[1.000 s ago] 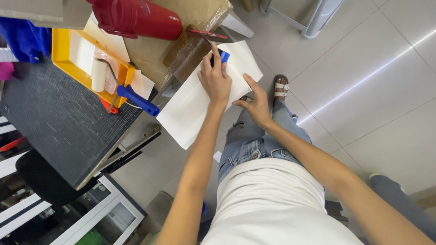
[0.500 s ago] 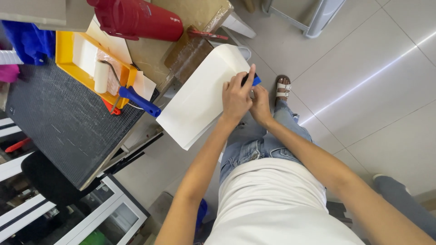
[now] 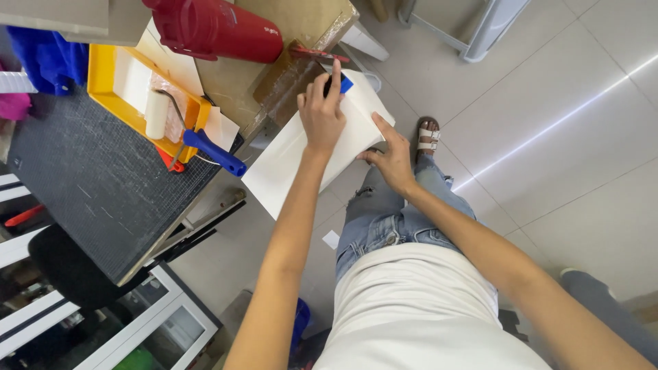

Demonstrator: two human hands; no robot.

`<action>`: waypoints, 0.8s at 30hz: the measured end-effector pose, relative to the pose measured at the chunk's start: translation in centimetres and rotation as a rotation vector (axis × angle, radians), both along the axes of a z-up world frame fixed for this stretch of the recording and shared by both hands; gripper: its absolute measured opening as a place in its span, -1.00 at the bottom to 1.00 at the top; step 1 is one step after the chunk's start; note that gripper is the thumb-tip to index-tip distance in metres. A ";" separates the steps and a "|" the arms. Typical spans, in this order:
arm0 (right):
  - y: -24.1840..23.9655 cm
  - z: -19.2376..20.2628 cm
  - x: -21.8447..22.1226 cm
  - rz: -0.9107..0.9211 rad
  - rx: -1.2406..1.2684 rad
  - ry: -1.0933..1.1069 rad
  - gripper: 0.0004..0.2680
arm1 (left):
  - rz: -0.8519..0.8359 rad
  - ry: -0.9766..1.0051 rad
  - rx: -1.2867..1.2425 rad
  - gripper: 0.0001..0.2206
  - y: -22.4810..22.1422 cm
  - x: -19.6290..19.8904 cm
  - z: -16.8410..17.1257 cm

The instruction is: The person smooths a white sheet with a blue squeegee, then uses a paint roller to apply adhesive to a rectangular board. They place the sheet onto the adhesive-coated board and smooth it with the squeegee. The person repeats this process on another board, using a utility knife and ruler to trim excess material.

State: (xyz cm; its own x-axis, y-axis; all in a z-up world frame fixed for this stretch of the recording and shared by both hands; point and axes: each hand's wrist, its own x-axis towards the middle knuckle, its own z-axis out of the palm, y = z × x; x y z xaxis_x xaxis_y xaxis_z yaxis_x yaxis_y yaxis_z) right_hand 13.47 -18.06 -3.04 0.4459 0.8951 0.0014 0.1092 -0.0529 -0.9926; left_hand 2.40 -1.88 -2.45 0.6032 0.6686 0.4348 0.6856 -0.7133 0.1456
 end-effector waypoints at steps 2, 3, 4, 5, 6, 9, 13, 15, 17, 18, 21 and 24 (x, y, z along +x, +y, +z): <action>-0.2 -0.7 0.0 0.034 0.012 -0.009 -0.35 | 0.063 0.070 -0.017 -0.34 0.3 0.4 1.0; -0.3 -1.0 0.0 0.064 0.021 -0.011 -0.34 | 0.122 0.147 -0.038 -0.22 0.5 0.6 1.4; -0.3 -0.7 0.7 0.067 0.019 -0.016 -0.34 | 0.125 0.141 -0.041 -0.22 0.7 0.9 1.8; -0.2 -0.4 1.3 0.163 -0.078 0.015 -0.31 | 0.118 0.161 -0.032 -0.23 0.9 1.1 2.1; -0.2 -0.1 1.7 0.262 -0.174 0.050 -0.28 | 0.114 0.183 -0.023 -0.25 1.1 1.1 2.5; -1.0 3.1 4.7 0.305 -0.103 -0.102 -0.46 | 0.137 -0.402 -0.431 -0.54 -2.8 1.6 5.0; 0.5 9.2 2.1 0.261 -0.108 0.190 -0.43 | 0.018 -0.792 -0.598 -0.57 -10.9 3.0 6.5; 2.0 9.8 0.4 -0.070 -0.004 0.569 -0.63 | 0.117 -0.513 -0.621 -0.42 -10.5 1.1 7.4; 2.3 9.6 1.1 -0.021 -0.138 0.266 -0.61 | 0.187 -0.312 -0.642 -0.28 -9.7 -1.5 8.0; 2.5 9.6 1.3 0.016 -0.268 -0.024 -0.58 | 0.251 -0.093 -0.660 -0.12 -9.3 -2.9 8.2; 4.0 10.1 -1.7 0.182 -0.448 -0.611 -0.54 | 0.477 0.076 -0.832 0.14 -4.9 -11.1 5.0; 4.9 8.3 -4.5 0.221 -0.639 -1.040 -0.62 | 0.355 0.028 -1.174 0.17 -0.5 -16.7 1.0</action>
